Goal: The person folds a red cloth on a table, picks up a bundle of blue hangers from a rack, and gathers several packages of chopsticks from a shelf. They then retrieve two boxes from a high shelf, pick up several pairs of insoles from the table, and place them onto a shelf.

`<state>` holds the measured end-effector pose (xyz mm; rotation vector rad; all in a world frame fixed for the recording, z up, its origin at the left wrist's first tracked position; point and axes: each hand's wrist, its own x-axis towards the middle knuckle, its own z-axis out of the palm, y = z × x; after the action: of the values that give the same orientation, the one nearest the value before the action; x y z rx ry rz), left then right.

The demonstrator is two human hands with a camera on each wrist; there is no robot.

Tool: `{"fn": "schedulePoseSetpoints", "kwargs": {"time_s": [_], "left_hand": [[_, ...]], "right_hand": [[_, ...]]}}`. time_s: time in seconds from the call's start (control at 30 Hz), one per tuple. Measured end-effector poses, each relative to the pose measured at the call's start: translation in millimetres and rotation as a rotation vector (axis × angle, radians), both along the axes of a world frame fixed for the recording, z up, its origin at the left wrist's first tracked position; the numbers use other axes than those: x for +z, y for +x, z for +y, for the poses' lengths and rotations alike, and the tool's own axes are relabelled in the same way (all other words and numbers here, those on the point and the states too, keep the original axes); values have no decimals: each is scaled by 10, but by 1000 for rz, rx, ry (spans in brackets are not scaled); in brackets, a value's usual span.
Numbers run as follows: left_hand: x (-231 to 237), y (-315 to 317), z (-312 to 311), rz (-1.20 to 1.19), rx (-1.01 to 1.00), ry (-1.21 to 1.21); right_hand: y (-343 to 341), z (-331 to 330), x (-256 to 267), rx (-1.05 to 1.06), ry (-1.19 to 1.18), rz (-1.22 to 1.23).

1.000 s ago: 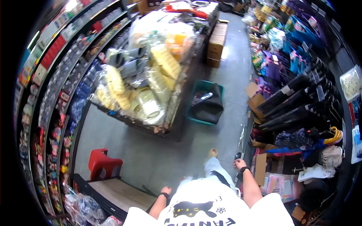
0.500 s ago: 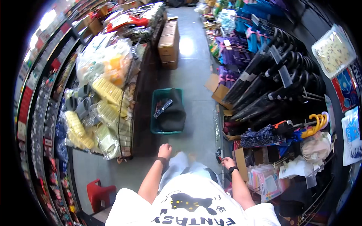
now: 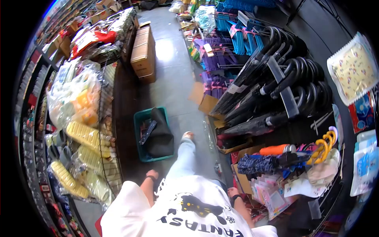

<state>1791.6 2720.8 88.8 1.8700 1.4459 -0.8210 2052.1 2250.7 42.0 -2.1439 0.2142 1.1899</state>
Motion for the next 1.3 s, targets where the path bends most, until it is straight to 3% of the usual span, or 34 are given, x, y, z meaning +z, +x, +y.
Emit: {"fn": "schedulePoseSetpoints", "kwargs": {"time_s": [0.03, 0.1, 0.13, 0.17, 0.2, 0.23, 0.27, 0.3, 0.37, 0.53, 0.6, 0.7, 0.77, 0.83, 0.9, 0.93, 1.03, 1.1, 1.13, 1.23, 1.27, 1.3], "left_hand": [[15, 128, 164, 30, -22, -24], [-147, 444, 571, 68, -8, -122], [-215, 694, 807, -33, -80, -43], [-472, 878, 1050, -125, -149, 41], [-1161, 1041, 1410, -173, -453, 89], [-697, 1544, 1632, -157, -438, 54], [-170, 1954, 1736, -369, -190, 193], [-35, 2330, 1927, -487, -145, 228], [493, 3051, 2248, -608, -223, 261], [904, 4128, 2679, -848, -342, 259], [995, 4244, 2689, -916, -354, 269], [758, 4098, 2756, -797, -451, 314], [846, 3806, 2797, -666, -594, 241], [718, 3487, 2904, -388, -573, 249], [483, 3124, 3088, -218, -515, 196], [164, 2902, 3233, -206, -439, 161], [210, 2709, 3600, 11, -145, 77], [-168, 2617, 4050, 37, -73, -27], [-334, 2632, 4233, 8, -80, 38], [-306, 3065, 5029, -87, -159, 52], [-351, 3250, 5284, -150, -187, 98], [-149, 3496, 5482, -237, -202, 149]], "right_hand": [[40, 203, 58, -62, 65, -13], [214, 654, 350, 81, -45, -247], [324, 931, 566, 4, -21, -224], [387, 1220, 776, -69, 9, -193], [465, 1418, 909, -138, 29, -153], [527, 1488, 856, -11, 4, -219], [570, 1559, 774, 110, -24, -278], [593, 1580, 620, 229, -51, -340], [698, 1748, 584, 158, -105, -323], [869, 2095, 543, 61, -109, -315], [923, 2264, 539, -33, -58, -289], [1061, 2506, 417, -514, 218, -45], [1108, 2658, 362, -452, 170, -11], [1240, 2780, 386, -344, 111, 30], [1389, 3006, 529, -384, 106, 32], [1493, 3148, 545, -345, 82, 18], [1798, 3561, 419, -306, 74, 14], [1985, 3927, 414, -387, 84, -44], [2143, 4154, 443, -343, 51, -73], [2502, 4737, 252, -350, 77, -83], [2639, 5008, 403, -310, 79, -125], [2820, 5472, 993, -29, -3, -259]]}}
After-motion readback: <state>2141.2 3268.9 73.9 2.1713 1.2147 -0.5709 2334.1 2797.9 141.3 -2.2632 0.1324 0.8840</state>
